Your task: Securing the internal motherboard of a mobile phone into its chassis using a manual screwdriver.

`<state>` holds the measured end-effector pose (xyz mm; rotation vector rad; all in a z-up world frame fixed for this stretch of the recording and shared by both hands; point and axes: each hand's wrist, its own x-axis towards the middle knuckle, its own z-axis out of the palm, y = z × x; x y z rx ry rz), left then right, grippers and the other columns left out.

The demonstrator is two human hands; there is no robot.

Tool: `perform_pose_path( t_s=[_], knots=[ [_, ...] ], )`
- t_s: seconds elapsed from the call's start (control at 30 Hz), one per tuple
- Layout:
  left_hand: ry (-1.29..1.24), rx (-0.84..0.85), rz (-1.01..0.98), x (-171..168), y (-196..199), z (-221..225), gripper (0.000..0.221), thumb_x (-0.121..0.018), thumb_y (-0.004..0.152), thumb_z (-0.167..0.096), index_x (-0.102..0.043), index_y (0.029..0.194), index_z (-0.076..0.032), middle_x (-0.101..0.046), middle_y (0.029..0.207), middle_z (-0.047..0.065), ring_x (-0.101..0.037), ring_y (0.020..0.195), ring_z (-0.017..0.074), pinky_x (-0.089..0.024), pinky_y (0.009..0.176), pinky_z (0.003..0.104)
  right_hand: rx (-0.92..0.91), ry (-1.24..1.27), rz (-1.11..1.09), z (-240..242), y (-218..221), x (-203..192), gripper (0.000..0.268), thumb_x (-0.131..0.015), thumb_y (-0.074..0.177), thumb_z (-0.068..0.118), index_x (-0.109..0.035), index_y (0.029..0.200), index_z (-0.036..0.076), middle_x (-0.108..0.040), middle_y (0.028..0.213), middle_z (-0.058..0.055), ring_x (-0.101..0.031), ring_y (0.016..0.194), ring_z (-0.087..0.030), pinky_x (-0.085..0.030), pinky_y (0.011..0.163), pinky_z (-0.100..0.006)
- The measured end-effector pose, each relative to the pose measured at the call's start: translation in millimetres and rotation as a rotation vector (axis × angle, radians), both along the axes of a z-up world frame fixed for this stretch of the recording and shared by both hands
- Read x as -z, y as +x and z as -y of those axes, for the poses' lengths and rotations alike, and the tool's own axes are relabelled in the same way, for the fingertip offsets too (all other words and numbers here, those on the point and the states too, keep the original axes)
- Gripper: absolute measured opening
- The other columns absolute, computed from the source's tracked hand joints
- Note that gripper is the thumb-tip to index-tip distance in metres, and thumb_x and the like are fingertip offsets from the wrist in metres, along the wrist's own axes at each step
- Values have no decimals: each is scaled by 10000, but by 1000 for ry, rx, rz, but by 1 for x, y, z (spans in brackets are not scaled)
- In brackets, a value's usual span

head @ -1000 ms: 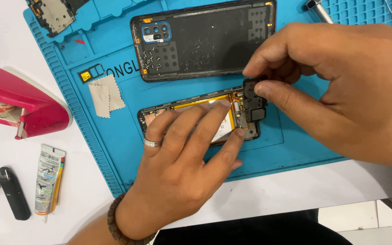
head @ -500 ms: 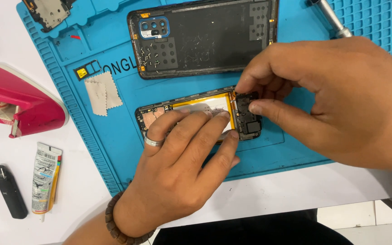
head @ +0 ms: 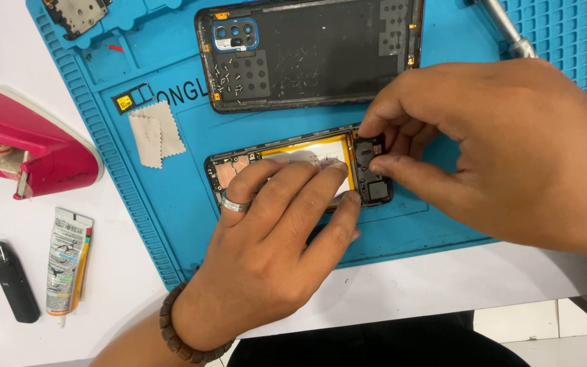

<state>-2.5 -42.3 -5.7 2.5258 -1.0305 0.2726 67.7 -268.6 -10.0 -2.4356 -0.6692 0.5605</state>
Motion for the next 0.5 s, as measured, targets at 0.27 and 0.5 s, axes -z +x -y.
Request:
perform_pose_path(
  t_s=[0.27,0.5],
  knots=[
    [-31,8,-9,-1,-1,1,81,-619,1065,-49,-700,1069,-49,-690,1161,177,-644,1034,318,-514,943,469,-61,90,154,2,-5,0,299,-854,833,186,-688,1070,110,-656,1014,-13,-649,746,-140,-535,627,-323],
    [-8,11,-6,-2,-2,4,132,-565,1071,-63,-696,1071,-78,-674,1159,170,-624,1053,312,-523,946,470,-65,36,131,1,-6,1,295,-819,863,218,-678,1109,136,-639,1073,0,-663,804,-149,-537,625,-357]
  ],
)
